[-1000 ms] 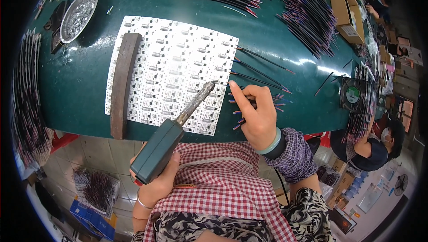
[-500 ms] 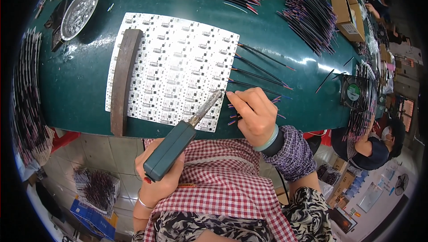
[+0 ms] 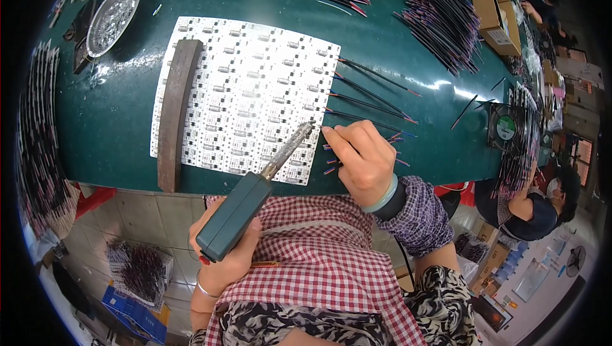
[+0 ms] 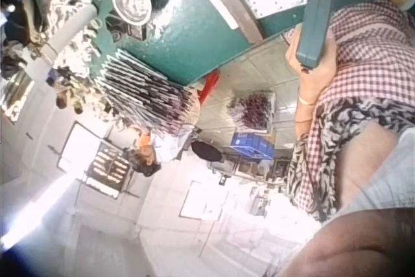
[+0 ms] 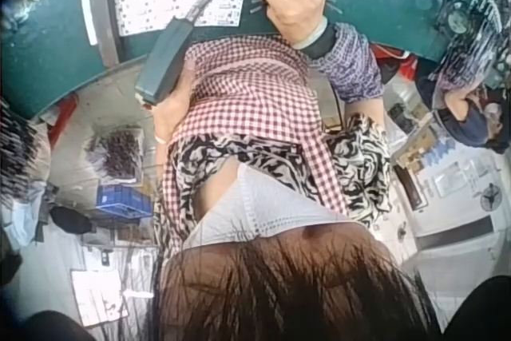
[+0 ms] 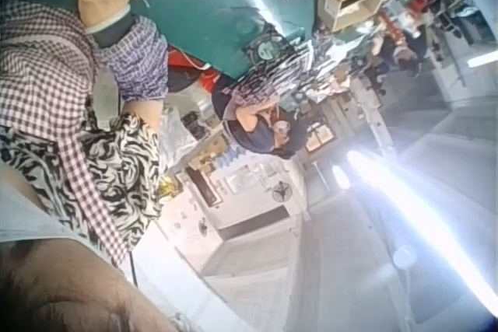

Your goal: The person solders wires onto circuit board panels using a soldering gun. After finishing a panel, they set it aside, arrange a bundle of wires onto a new circuit board panel, and solder the wires to the board.

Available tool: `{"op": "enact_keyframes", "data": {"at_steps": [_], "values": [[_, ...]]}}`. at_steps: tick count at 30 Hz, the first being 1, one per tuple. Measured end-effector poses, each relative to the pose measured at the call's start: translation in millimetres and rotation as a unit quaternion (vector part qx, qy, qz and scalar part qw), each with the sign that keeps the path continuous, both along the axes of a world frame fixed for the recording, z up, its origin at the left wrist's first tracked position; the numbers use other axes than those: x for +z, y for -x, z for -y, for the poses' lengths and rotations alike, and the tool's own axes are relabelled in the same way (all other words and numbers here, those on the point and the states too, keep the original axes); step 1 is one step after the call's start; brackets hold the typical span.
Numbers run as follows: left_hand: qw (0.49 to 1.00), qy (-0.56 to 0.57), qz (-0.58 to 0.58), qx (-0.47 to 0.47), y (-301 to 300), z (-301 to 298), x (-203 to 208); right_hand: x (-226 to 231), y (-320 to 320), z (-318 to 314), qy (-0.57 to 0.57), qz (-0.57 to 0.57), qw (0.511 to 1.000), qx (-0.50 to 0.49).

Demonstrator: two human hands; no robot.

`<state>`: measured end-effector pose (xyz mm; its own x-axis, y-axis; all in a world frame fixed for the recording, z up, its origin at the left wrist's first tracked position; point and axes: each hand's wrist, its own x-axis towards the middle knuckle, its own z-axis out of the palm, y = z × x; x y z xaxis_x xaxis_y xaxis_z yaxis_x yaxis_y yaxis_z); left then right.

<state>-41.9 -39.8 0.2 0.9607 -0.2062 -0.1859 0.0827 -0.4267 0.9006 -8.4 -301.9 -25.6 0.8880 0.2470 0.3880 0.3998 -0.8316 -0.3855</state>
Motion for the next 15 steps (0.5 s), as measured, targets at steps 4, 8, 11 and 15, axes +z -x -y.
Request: {"op": "enact_keyframes", "data": {"at_steps": [4,8,11,15], "values": [[1.000,0.006,-0.003,0.010,0.8,-1.0,1.9,-1.2,-0.7,-0.1,-0.004,0.007,1.000,-0.006],[1.000,-0.005,-0.008,0.001,-2.6,1.1,4.9,-2.7,-2.0,2.5,-0.026,0.000,1.000,-0.007],[1.000,0.003,-0.011,-0.013,-4.8,1.7,5.9,-1.5,-3.1,3.8,-0.034,-0.004,0.999,0.000],[0.999,-0.004,-0.023,-0.029,-5.6,0.8,6.8,-3.3,-3.0,3.3,-0.034,0.005,0.999,0.000]]}}
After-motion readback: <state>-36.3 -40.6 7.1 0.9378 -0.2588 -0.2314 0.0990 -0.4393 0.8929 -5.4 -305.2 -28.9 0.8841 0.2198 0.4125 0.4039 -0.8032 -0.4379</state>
